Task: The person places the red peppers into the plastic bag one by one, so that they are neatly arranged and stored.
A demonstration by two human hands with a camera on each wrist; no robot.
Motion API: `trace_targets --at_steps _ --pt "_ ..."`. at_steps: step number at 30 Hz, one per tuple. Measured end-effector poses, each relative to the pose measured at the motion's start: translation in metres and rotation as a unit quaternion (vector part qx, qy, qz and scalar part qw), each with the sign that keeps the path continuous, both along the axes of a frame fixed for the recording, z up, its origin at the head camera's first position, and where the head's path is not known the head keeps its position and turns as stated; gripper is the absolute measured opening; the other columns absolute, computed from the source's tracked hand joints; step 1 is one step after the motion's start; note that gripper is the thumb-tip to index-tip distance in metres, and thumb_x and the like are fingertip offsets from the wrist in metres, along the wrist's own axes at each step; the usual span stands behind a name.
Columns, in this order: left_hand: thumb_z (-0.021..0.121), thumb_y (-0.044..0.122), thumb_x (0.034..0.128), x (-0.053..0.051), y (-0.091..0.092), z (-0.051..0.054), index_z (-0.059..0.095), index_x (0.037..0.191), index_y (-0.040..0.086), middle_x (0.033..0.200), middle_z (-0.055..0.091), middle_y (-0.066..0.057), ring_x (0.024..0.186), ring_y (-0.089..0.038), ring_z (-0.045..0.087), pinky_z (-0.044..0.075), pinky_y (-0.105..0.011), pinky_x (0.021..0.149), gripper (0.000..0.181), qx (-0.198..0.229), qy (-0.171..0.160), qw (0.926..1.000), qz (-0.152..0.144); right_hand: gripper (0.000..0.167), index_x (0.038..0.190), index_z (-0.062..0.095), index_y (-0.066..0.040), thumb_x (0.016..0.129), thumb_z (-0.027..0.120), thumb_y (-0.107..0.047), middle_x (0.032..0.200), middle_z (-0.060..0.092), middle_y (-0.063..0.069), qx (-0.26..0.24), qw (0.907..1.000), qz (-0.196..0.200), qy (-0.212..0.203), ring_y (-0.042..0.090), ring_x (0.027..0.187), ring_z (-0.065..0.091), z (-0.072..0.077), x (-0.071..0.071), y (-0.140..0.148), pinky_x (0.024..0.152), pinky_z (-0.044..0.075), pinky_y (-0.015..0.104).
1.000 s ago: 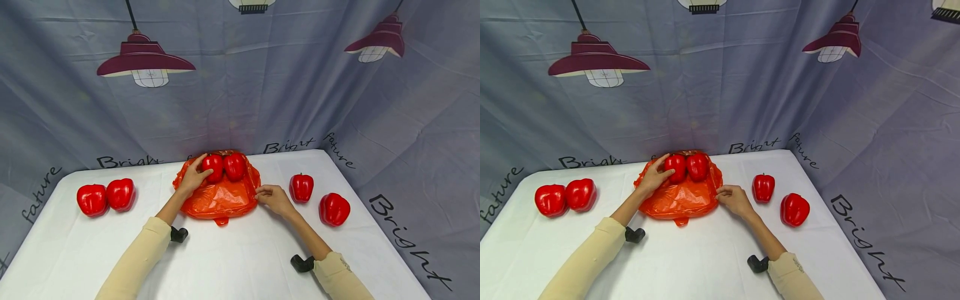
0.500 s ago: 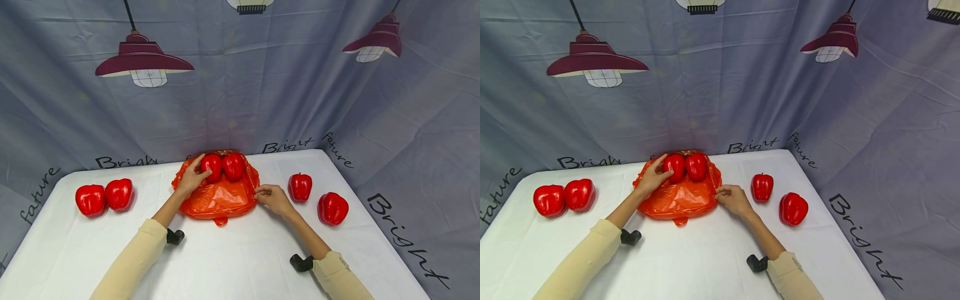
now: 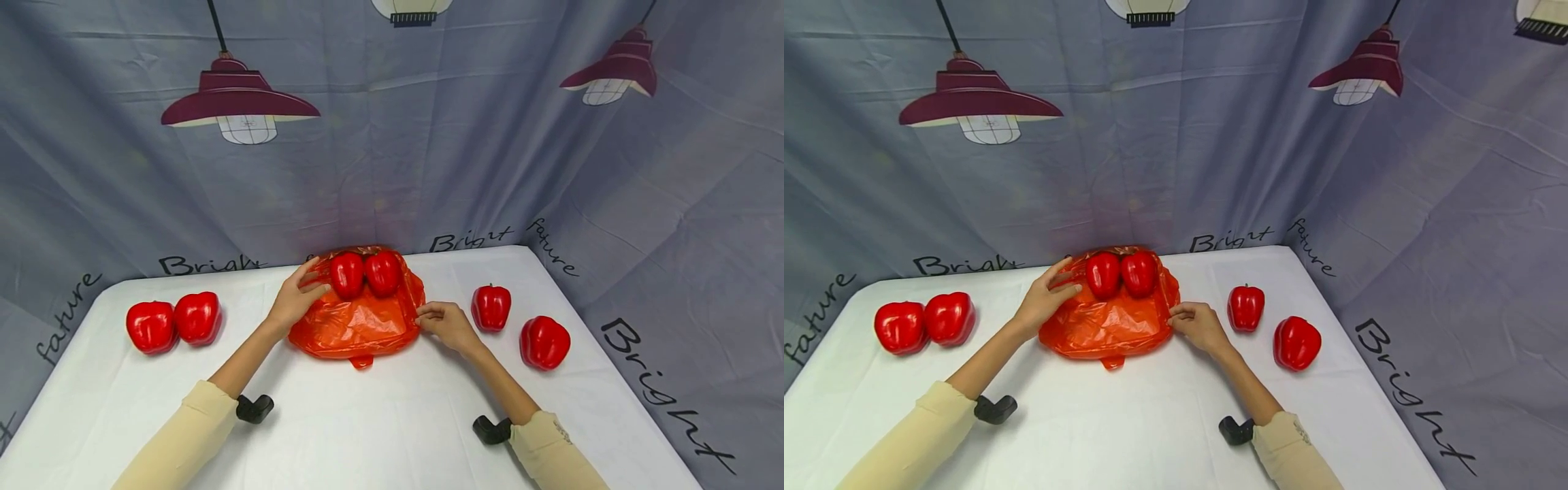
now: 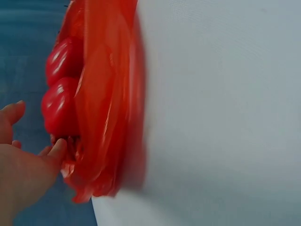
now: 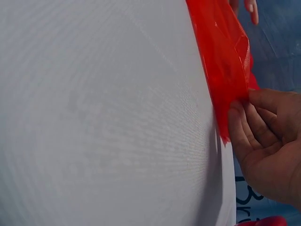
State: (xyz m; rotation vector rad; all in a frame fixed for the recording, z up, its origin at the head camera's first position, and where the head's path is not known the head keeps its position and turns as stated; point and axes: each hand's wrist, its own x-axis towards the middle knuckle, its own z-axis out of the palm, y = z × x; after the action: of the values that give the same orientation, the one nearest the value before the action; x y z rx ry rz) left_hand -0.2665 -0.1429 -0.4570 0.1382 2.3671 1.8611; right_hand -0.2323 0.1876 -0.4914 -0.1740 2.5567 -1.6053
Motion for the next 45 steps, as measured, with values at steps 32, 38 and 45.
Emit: trace_targets --at_steps 32,38,45 --pt "0.063 0.033 0.0994 0.079 -0.135 0.033 0.026 0.16 0.022 0.153 0.038 -0.024 0.136 -0.03 0.045 0.046 -0.012 0.091 0.072 -0.065 0.041 0.9923 0.097 0.016 0.107 0.072 0.002 0.093 0.068 -0.004 0.097 0.074 0.009 -0.004 1.0 0.004 -0.004 0.022 0.091 0.069 0.003 0.002 0.001 0.081 0.057 0.031" --pt "0.062 0.034 0.0998 0.092 -0.158 0.034 0.029 0.159 0.027 0.151 0.04 -0.024 0.135 -0.03 0.046 0.046 -0.01 0.086 0.068 -0.131 0.061 0.9796 0.139 0.016 0.107 0.072 0.002 0.093 0.068 -0.003 0.098 0.074 0.009 -0.002 1.0 0.005 -0.004 0.022 0.091 0.068 0.004 0.003 0.001 0.081 0.057 0.031" --pt "0.061 0.032 0.1005 0.097 -0.172 0.026 0.027 0.159 0.015 0.15 0.039 -0.028 0.134 -0.047 0.04 0.048 -0.021 0.088 0.069 -0.196 0.057 0.9629 0.177 0.017 0.108 0.072 0.002 0.093 0.068 -0.004 0.099 0.074 0.009 -0.005 0.9999 0.009 -0.004 0.022 0.092 0.068 0.003 0.002 0.001 0.082 0.057 0.032"
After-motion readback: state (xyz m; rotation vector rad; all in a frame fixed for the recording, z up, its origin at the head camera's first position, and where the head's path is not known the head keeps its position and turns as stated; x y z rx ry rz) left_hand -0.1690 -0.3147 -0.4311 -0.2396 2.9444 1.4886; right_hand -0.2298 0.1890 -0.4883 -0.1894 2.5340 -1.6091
